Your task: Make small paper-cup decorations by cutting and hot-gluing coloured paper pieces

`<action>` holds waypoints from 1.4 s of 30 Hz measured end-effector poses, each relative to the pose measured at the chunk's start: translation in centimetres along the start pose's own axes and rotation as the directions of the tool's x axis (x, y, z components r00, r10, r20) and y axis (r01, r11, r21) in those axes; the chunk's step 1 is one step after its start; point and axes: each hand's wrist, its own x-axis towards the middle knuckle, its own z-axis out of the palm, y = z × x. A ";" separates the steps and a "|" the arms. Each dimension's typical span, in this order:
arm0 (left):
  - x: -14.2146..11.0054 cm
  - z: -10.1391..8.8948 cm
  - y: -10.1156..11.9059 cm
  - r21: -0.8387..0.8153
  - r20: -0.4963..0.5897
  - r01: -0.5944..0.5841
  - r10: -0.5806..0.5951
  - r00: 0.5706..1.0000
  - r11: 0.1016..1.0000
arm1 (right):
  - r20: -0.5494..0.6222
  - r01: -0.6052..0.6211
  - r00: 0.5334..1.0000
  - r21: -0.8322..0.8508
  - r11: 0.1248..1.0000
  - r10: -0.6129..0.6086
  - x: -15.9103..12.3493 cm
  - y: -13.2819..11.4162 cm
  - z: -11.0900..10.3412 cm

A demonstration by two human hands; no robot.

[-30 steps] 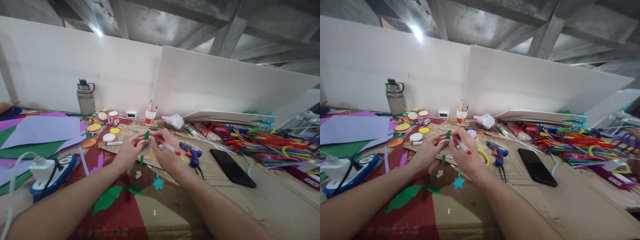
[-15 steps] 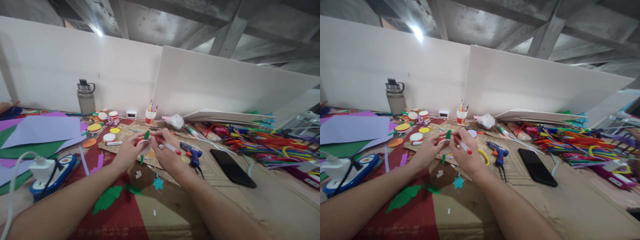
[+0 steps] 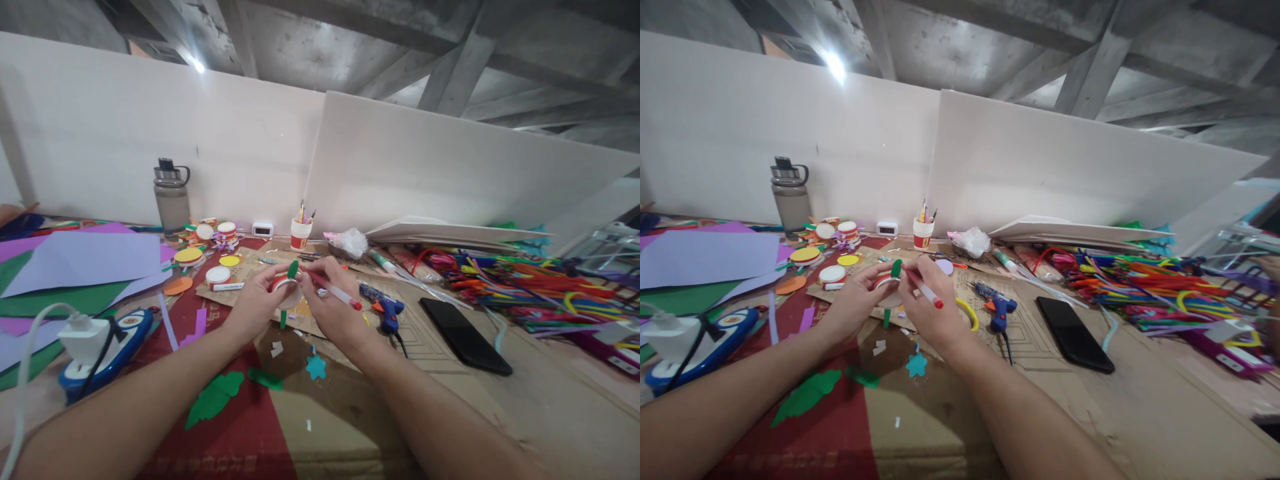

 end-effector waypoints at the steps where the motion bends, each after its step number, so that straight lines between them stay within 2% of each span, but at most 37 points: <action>1: 0.0 0.0 0.0 -0.003 0.005 0.001 -0.001 1.000 1.000 | -0.002 0.005 1.000 -0.009 1.000 -0.005 0.0 0.0 0.0; 8: 0.0 0.0 0.0 -0.017 0.006 0.003 -0.003 1.000 1.000 | -0.002 -0.003 1.000 0.007 1.000 0.003 0.0 0.0 0.0; 15: 0.6 -0.6 -0.2 -0.218 -0.081 0.126 -0.146 0.986 0.968 | 0.003 0.000 1.000 0.054 0.999 0.000 0.1 0.1 0.1; 18: 0.9 -0.9 0.1 -0.306 -0.118 0.155 -0.199 0.973 0.939 | 0.049 0.027 0.998 0.081 0.996 -0.031 0.1 0.6 0.2; 20: 1.3 -1.2 0.2 -0.354 -0.144 0.159 -0.222 0.964 0.922 | 0.130 0.040 0.990 0.063 0.997 -0.048 0.0 1.2 0.4; 22: 1.6 -1.5 0.1 -0.389 -0.171 0.148 -0.229 0.958 0.909 | 0.267 0.058 0.962 -0.007 0.998 -0.054 -0.2 2.0 0.7; 25: 2.0 -1.9 -0.2 -0.397 -0.188 0.121 -0.210 0.959 0.910 | 0.480 0.099 0.877 -0.159 0.982 -0.010 -0.7 3.2 1.5; 28: 2.2 -2.4 -0.4 -0.349 -0.211 0.124 -0.207 0.955 0.929 | 0.599 0.130 0.796 -0.310 0.942 0.087 -1.0 3.5 2.1; 31: 2.4 -2.8 -0.5 -0.308 -0.237 0.144 -0.222 0.946 0.941 | 0.642 0.167 0.753 -0.399 0.902 0.145 -1.0 3.0 2.3; 36: 2.8 -3.3 -0.5 -0.237 -0.281 0.128 -0.194 0.940 0.963 | 0.706 0.206 0.686 -0.420 0.884 0.176 -1.1 2.0 2.4; 38: 3.1 -3.5 -0.7 -0.224 -0.296 0.113 -0.178 0.939 0.968 | 0.706 0.195 0.681 -0.431 0.881 0.195 -1.2 2.0 2.6; 42: 3.6 -4.0 -1.2 -0.227 -0.306 0.105 -0.173 0.936 0.968 | 0.657 0.109 0.721 -0.421 0.900 0.221 -1.0 2.2 2.8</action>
